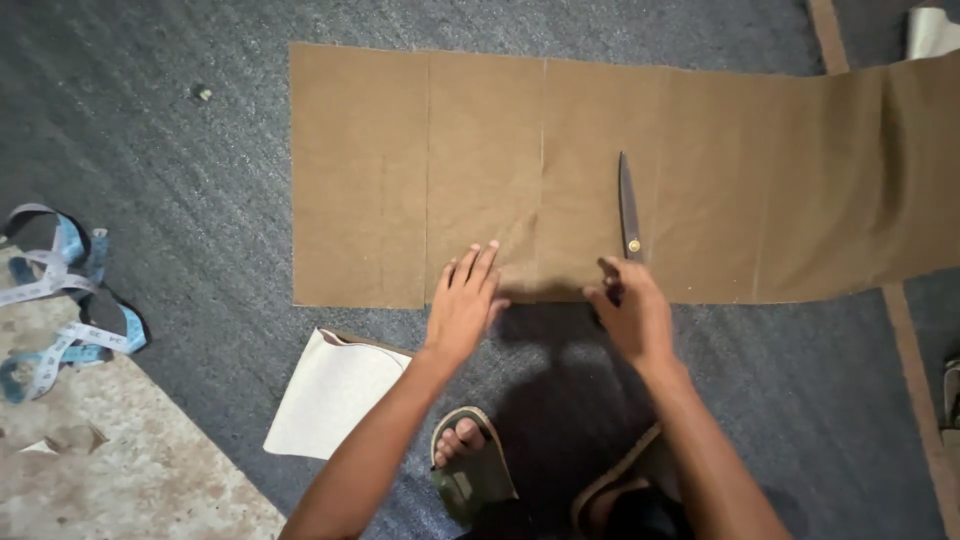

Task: Cutting strips of brown and white upholstery material using scissors on a workshop floor.

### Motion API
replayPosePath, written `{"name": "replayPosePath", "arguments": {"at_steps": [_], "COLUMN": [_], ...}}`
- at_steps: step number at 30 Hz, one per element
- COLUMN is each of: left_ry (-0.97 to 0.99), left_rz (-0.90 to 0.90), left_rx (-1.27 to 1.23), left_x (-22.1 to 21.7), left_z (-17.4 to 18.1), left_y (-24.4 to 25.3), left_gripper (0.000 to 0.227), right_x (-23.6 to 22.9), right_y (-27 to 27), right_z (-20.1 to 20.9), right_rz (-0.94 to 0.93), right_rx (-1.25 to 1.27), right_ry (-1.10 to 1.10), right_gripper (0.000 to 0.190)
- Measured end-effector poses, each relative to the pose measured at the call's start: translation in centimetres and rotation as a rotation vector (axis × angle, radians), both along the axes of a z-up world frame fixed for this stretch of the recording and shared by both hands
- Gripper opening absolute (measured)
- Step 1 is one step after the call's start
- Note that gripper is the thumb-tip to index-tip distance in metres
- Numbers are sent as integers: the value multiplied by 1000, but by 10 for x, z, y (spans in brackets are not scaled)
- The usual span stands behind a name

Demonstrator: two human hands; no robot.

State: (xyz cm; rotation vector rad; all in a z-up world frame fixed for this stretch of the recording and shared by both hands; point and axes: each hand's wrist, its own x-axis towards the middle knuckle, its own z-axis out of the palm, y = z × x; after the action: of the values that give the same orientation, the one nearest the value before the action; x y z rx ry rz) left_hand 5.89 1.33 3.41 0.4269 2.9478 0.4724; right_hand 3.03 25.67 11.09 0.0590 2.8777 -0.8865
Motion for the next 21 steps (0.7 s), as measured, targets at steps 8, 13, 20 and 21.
{"name": "replayPosePath", "arguments": {"at_steps": [8,13,20,21], "left_ry": [152,129,80,77], "left_rz": [5,83,343,343], "left_rx": [195,294,325,321], "left_x": [-3,0,-5,-9], "left_z": [-21,-2,18,24], "left_y": [1,15,-28,-47], "left_gripper": [33,29,28,28], "right_x": [13,15,23,23], "right_y": [-9,-4,-10,-12], "right_z": [-38,-64,-101,-100], "right_rz": [78,35,23,23], "right_rx": [-352,-518,-520,-523], "right_ry": [-65,-247,-318,-321], "right_gripper": [50,48,52,52]}}
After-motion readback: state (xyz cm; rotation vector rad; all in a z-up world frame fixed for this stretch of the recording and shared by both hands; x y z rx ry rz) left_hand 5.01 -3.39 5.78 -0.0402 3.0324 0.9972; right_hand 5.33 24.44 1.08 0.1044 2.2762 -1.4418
